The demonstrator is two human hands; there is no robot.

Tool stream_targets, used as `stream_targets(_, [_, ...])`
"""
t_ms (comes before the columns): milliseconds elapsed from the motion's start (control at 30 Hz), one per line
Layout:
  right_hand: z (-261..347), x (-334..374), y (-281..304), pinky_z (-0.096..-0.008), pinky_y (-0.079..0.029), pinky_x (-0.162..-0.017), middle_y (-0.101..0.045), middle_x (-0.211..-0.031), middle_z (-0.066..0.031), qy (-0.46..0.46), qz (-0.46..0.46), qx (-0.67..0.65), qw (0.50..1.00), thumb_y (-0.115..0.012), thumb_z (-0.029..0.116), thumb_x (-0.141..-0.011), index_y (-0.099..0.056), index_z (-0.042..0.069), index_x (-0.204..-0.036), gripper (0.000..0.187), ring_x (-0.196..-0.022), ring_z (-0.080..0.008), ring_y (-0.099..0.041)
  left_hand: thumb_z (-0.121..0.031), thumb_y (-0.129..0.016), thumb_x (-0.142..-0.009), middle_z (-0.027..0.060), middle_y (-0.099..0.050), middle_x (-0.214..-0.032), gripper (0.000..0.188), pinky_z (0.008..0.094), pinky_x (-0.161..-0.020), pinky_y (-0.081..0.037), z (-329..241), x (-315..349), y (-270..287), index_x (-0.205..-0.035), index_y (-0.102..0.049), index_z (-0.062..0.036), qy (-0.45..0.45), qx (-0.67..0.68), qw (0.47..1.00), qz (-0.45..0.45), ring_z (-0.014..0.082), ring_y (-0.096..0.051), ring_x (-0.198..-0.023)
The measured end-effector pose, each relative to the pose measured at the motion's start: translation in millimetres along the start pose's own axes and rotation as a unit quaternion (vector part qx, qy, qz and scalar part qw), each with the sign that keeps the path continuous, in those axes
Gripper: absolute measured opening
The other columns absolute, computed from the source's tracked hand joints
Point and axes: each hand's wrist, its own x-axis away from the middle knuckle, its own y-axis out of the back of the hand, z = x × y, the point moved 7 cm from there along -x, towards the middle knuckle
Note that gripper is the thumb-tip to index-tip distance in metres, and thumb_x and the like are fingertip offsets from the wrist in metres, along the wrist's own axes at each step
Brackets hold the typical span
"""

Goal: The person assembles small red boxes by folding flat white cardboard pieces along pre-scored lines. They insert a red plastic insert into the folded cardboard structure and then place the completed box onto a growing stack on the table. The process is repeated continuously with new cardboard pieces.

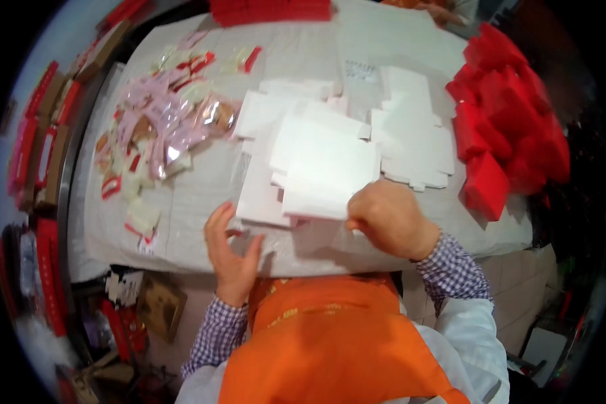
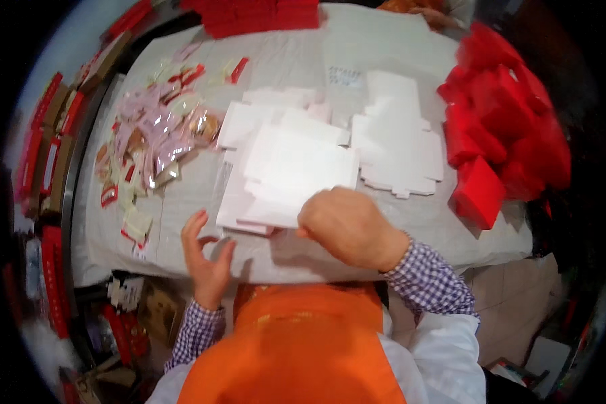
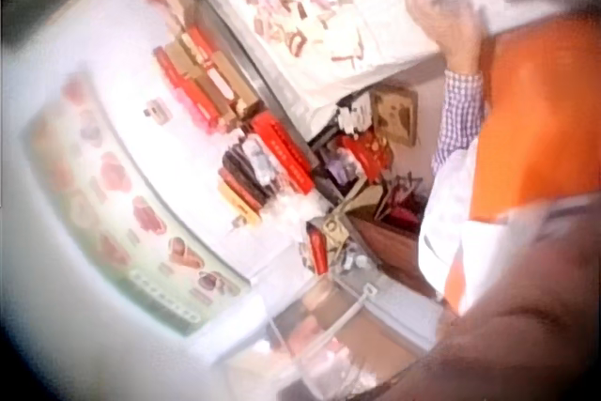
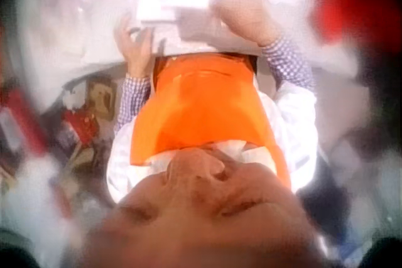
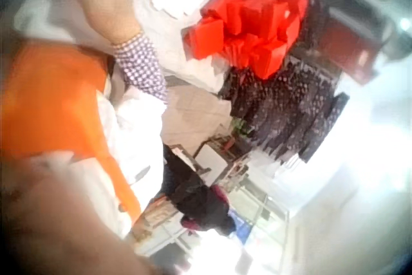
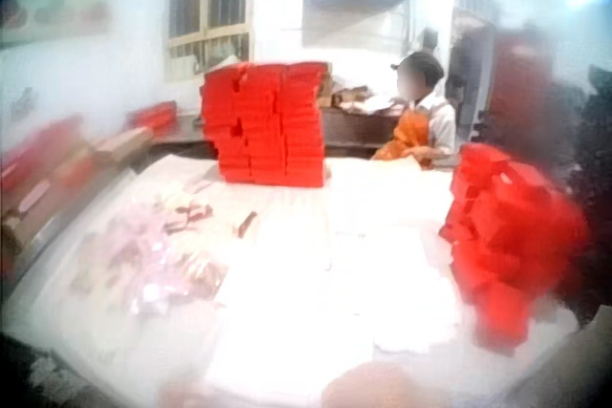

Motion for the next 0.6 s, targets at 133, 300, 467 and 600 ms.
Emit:
stream_targets(133, [1.1,41.3,-56.9,-0.0388,-0.051,-0.066,-0.064,-0.085,-0.0109,-0.097,0.084,-0.111,0.985,-0.072,0.015,-0.090,-0.061,0.007,-0.095,0.014,-0.076,-0.0312,-0.064,0.003,-0.071,-0.088,0.0106,-0.070,-0.118,0.063,0.0295,-0.087,-0.053,-8.1,17.0,-32.3,-0.147,-0.049,-0.0021,0.032,0.128,0.975,0.178,0.0174,-0.066,-0.107])
stream_targets(300, [-21.3,71.0,-68.7,-0.0392,-0.052,-0.069,-0.063,-0.086,-0.0141,-0.313,0.019,-0.196,0.929,-0.068,0.007,-0.092,-0.063,0.005,-0.100,0.009,-0.079,-0.0353,-0.064,0.003,-0.072,-0.089,0.0079,-0.075,-0.110,0.062,0.0270,-0.077,-0.053,3.2,37.7,-61.6,-0.147,-0.052,-0.0048,0.114,0.237,0.937,0.230,0.0139,-0.069,-0.095])
stream_targets(467, [-32.1,77.8,-62.7,-0.0384,-0.053,-0.070,-0.063,-0.090,-0.0133,-0.272,-0.041,-0.147,0.950,-0.073,0.009,-0.089,-0.066,0.005,-0.102,0.015,-0.081,-0.0331,-0.065,0.001,-0.075,-0.089,0.0101,-0.076,-0.108,0.051,0.0260,-0.071,-0.053,-11.9,19.6,-67.1,-0.138,-0.063,-0.0061,0.049,0.190,0.953,0.231,0.0138,-0.070,-0.091])
stream_targets(600, [-35.6,81.3,-60.1,-0.0386,-0.054,-0.071,-0.064,-0.094,-0.0118,-0.214,-0.039,-0.105,0.970,-0.077,0.014,-0.087,-0.068,0.004,-0.105,0.023,-0.083,-0.0312,-0.065,0.000,-0.075,-0.090,0.0110,-0.077,-0.106,0.037,0.0254,-0.068,-0.052,-18.8,9.9,-68.2,-0.126,-0.072,-0.0062,0.047,0.184,0.959,0.212,0.0133,-0.070,-0.086])
